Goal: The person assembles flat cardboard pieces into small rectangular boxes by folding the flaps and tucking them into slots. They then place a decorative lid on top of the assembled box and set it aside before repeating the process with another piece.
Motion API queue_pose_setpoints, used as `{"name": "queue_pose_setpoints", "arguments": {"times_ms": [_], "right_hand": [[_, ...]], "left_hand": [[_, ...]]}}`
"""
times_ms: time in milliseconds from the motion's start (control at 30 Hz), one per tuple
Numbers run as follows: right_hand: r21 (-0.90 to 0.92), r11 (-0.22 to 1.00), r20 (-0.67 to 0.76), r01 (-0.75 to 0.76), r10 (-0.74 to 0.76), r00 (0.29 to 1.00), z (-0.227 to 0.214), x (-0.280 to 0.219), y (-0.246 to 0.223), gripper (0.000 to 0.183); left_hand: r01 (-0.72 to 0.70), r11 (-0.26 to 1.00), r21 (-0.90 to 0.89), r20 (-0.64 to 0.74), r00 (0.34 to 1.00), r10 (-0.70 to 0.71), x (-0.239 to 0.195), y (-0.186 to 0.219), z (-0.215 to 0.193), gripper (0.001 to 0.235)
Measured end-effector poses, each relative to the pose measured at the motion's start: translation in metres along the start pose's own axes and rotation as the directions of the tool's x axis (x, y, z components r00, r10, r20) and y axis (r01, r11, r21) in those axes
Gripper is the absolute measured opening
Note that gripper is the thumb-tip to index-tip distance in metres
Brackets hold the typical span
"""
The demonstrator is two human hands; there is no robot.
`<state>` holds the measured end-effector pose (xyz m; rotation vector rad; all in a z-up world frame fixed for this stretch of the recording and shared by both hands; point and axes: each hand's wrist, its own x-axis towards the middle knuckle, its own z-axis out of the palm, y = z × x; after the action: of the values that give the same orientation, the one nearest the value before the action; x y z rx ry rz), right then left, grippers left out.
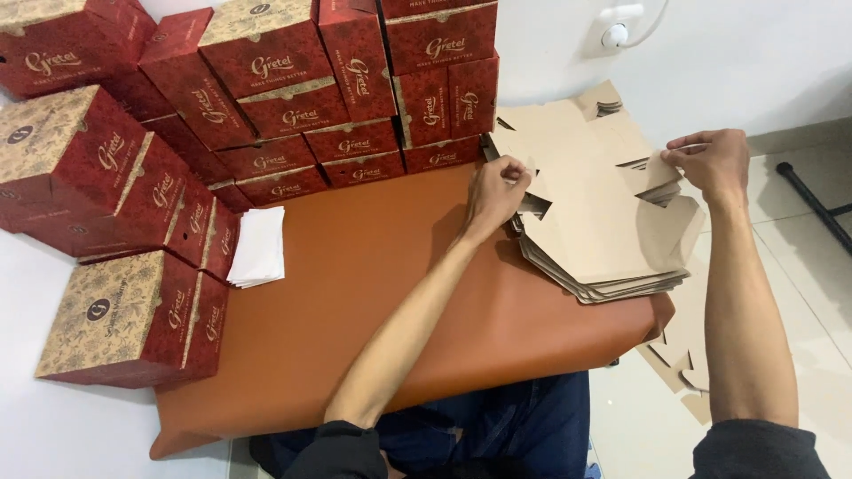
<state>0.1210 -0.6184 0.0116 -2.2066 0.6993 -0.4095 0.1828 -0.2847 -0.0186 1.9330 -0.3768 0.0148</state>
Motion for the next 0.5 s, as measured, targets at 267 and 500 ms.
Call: {"name": "queue_pose_setpoints", "arguments": {"times_ms": [267,500], "right_hand": [[-0.054,0.998,0.108,-0.026,0.032,0.994,-0.003,-0.002,0.013,0.031],[-0.132,0.984,0.251,-0.123,0.153,0.956,-0.015,-0.002,0.007,0.050]], "left_hand": [[0.241,0.822,-0.516,0.254,0.960,-0.122,0.001,0.019,0.009,0.011],[0.391,0.298,-0.871,0.399,0.916,-0.039,0.006,0.057,0.017,0.012]]}}
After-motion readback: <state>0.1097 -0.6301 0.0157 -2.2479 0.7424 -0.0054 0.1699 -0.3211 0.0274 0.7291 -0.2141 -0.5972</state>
